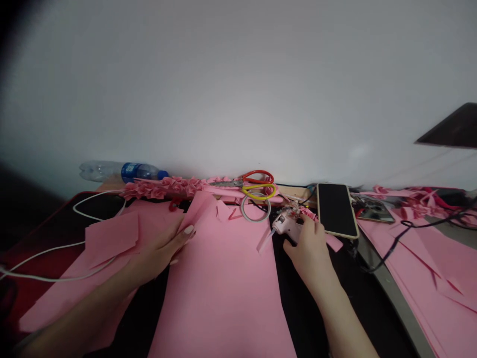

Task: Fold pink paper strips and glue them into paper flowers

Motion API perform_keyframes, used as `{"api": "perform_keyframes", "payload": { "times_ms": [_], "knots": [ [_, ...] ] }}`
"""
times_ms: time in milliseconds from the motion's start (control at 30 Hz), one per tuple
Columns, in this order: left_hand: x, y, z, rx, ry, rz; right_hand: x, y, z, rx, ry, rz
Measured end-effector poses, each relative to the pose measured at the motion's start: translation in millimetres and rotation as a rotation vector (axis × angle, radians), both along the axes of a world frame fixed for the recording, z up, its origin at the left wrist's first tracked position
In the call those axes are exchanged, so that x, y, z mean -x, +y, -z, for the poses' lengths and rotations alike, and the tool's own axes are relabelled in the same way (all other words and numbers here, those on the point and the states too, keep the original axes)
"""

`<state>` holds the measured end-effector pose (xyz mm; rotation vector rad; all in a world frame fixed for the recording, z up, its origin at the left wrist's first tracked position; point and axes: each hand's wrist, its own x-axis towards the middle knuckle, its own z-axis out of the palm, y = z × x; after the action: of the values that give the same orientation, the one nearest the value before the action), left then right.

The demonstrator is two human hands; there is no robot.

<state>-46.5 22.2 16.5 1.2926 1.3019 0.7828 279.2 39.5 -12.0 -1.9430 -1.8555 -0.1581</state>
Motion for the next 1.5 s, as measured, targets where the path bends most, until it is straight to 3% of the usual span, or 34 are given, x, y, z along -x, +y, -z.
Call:
{"api": "perform_keyframes", "payload": {
  "times_ms": [233, 433, 567, 733, 900, 1133, 1300, 1500],
  "knots": [
    [-8, -1, -13.4, 0.117, -0.084, 0.006, 4, 0, -13.8, 0.145, 0.04, 0.121],
    [-9, -5, -14.0, 0.15, -0.203, 0.057, 19, -8, -39.4, 0.022, 0.284, 0.127],
    [-13, -8, -9.1, 0.199, -0.255, 0.078, 28, -16, -42.7, 0.079, 0.564, -0.015],
    [-26, -13, -2.3, 0.223, -0.284, 0.117, 45, -26, -37.7, 0.352, 0.8, -0.302],
    [-33, -18, 5.2, 0.195, -0.292, 0.198, 62, -28, -40.2, 0.557, 0.795, -0.477],
    [-32, -20, 12.4, 0.158, -0.312, 0.213, 65, -29, -42.2, 0.539, 0.724, -0.513],
    [-33, -20, 12.6, 0.147, -0.308, 0.219, 65, -30, -40.0, 0.459, 0.662, -0.513],
    [-32, -20, 12.2, 0.162, -0.325, 0.219, 64, -30, -39.0, 0.481, 0.611, -0.508]
  ]
}}
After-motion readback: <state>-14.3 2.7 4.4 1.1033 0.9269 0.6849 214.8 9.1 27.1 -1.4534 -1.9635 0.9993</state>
